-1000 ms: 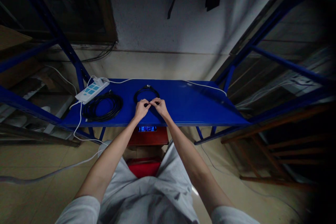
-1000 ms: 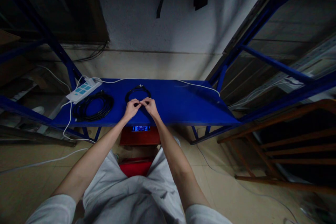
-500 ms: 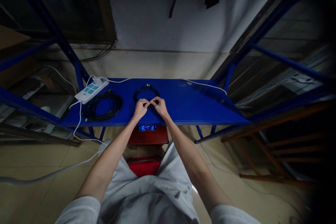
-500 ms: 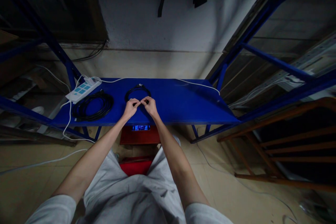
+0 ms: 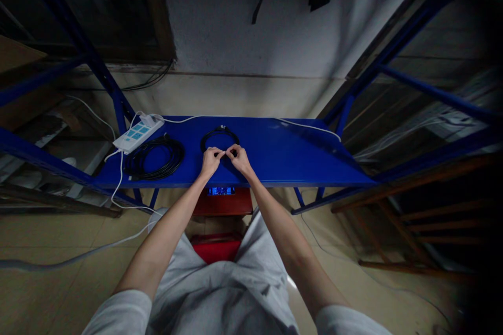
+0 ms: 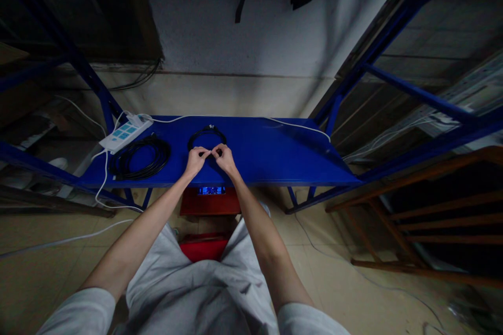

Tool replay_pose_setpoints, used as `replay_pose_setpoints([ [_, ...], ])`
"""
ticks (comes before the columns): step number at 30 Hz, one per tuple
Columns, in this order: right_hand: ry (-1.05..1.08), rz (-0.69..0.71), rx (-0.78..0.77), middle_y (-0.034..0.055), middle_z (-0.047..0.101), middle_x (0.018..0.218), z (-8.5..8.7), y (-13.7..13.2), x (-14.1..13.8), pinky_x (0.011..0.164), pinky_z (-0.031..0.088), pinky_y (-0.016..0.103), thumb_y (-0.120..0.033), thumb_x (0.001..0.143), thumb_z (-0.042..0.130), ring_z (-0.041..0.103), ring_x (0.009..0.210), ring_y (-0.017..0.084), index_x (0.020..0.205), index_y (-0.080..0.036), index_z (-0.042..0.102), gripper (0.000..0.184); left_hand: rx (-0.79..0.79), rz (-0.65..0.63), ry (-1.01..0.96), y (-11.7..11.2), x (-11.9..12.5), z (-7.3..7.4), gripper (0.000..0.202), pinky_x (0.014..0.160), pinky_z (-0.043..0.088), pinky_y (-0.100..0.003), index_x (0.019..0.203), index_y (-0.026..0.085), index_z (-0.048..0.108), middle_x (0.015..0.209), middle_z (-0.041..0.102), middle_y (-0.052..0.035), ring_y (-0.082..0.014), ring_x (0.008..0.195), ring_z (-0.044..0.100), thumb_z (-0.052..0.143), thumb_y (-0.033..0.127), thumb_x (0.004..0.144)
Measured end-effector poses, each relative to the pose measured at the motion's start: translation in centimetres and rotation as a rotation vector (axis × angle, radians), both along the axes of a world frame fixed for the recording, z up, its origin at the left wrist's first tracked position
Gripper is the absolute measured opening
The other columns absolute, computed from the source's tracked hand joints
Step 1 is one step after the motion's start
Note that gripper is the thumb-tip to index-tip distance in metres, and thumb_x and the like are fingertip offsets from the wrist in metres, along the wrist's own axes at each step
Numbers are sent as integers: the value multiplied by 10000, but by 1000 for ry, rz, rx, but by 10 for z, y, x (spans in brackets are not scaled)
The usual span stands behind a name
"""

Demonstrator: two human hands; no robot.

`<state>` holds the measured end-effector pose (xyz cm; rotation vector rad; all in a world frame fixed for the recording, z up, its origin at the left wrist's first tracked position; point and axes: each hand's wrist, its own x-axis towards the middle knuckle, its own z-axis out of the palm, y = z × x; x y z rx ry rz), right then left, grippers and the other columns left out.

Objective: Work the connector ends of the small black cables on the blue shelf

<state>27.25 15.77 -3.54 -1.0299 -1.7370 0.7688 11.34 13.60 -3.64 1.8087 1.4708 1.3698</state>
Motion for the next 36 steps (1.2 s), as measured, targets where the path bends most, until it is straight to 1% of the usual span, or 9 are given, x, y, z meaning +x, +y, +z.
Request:
replay_pose_setpoints([
  [2, 15, 8, 3, 45, 647, 792, 0, 0, 0, 748, 430, 325, -280, 822, 591, 571, 768, 187, 763, -180, 642, 127, 0, 43, -28, 0, 1, 0, 147, 856, 496, -379, 736, 198, 757, 825, 754, -66, -230, 834, 670, 708, 237, 869],
  [4, 18, 7, 5, 45, 652, 800, -1, 0, 0, 754, 430, 327, -294, 825, 597, 575, 778, 191, 767, -182, 649, 136, 4, 52, -60, -1, 1, 0, 124, 830, 506, -357, 746, 198, 751, 826, 749, -59, -216, 816, 680, 712, 223, 861],
  [7, 9, -8, 4, 43, 658, 805, -1, 0, -1, 775, 429, 332, -311, 824, 607, 577, 793, 194, 770, -187, 656, 144, 29, 2, -62, -3, 2, 1, 124, 827, 519, -335, 791, 196, 751, 875, 745, -59, -206, 848, 690, 666, 179, 880],
  [12, 16, -25, 0, 42, 662, 798, 0, -1, -1, 775, 437, 326, -327, 835, 594, 582, 793, 192, 769, -189, 657, 165, 61, -50, 27, -7, 4, 3, 170, 871, 529, -337, 839, 199, 755, 929, 740, -62, -204, 902, 692, 607, 141, 901],
  [16, 36, -43, 0, 44, 671, 809, 0, -1, 0, 768, 444, 319, -340, 835, 595, 588, 777, 185, 772, -186, 664, 181, 101, -78, 71, -10, 6, 4, 137, 889, 526, -335, 890, 197, 753, 967, 738, -64, -207, 948, 686, 641, 123, 862],
  [19, 33, -20, 4, 44, 677, 796, 2, -2, 0, 759, 440, 318, -355, 838, 612, 586, 765, 185, 772, -184, 682, 196, 79, -54, 78, -8, 6, 3, 100, 870, 520, -337, 849, 194, 741, 939, 732, -56, -206, 921, 680, 680, 119, 824],
  [24, 8, 13, -7, 48, 691, 822, 5, -3, 0, 786, 438, 321, -372, 847, 644, 580, 789, 188, 801, -184, 699, 202, 24, -22, 9, -2, 3, -2, 98, 847, 512, -345, 782, 198, 735, 870, 729, -53, -208, 875, 671, 671, 177, 853],
  [30, -32, 1, -18, 31, 676, 832, 1, -1, 0, 794, 442, 310, -346, 853, 649, 582, 796, 184, 841, -194, 658, 153, 11, -58, 10, -2, 1, -2, 171, 915, 487, -392, 789, 196, 758, 882, 751, -69, -223, 884, 655, 626, 177, 895],
  [36, -140, -67, 54, 41, 652, 832, -2, -3, -2, 783, 428, 311, -251, 897, 579, 576, 850, 201, 824, -199, 625, 101, 1, -9, 47, -3, 1, -1, 189, 914, 487, -389, 765, 199, 741, 884, 749, -76, -248, 980, 628, 614, 190, 905],
])
